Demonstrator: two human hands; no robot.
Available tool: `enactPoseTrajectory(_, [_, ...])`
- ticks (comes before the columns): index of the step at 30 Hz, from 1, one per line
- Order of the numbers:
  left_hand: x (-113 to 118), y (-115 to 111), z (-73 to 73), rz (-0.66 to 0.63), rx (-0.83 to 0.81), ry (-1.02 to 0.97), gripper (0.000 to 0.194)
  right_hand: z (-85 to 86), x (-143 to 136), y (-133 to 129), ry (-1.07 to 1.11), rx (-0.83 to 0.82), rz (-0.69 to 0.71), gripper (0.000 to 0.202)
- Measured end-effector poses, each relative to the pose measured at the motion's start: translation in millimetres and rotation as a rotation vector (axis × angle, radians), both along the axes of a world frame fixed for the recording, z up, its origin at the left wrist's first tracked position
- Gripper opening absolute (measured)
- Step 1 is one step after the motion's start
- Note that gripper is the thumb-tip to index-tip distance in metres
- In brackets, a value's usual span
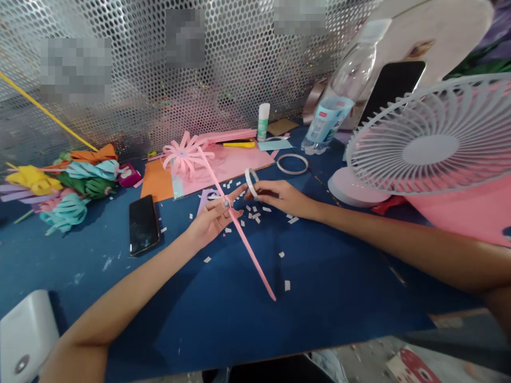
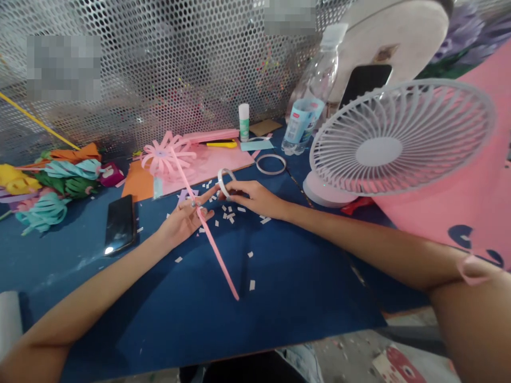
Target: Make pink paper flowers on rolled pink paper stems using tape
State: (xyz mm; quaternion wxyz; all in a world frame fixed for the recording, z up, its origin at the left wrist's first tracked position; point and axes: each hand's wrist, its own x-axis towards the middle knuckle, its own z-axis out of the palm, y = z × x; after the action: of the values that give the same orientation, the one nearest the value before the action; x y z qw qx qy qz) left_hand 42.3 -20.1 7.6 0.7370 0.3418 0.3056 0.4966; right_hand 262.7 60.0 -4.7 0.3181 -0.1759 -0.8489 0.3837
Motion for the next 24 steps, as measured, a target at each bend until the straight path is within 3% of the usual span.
enactPoseTrajectory(5, [-1.3,2.7,-3.3,-0.061,-0.010,-0.047,0.025,0.1,-0.3,-1.4,-0.109,0.368,0.039,0.025])
enactPoseTrajectory(8, [-2.4,3.1,-4.8,-0.033,-0.028,-0.084,0.027,0.4,-0.4,-3.6,-0.174,0.558,0.030,0.024])
enactPoseTrajectory(12, [-3.5,2.6,-4.8,0.013,-0.042,-0.122,0.025,-0.6,0.5,-4.9,-0.159,0.613,-0.060,0.022])
enactPoseTrajectory(17, [-3.2,2.2,-3.5,-0.028,0.005,-0.159,0.025,-2.3,1.4,-5.4,-0.115,0.662,-0.222,0.020])
enactPoseTrajectory(24, [-6.5,3.9,-6.3,0.022,-0.006,-0.176,0.022,0.2,5.4,-6.1,-0.066,0.675,-0.217,0.021])
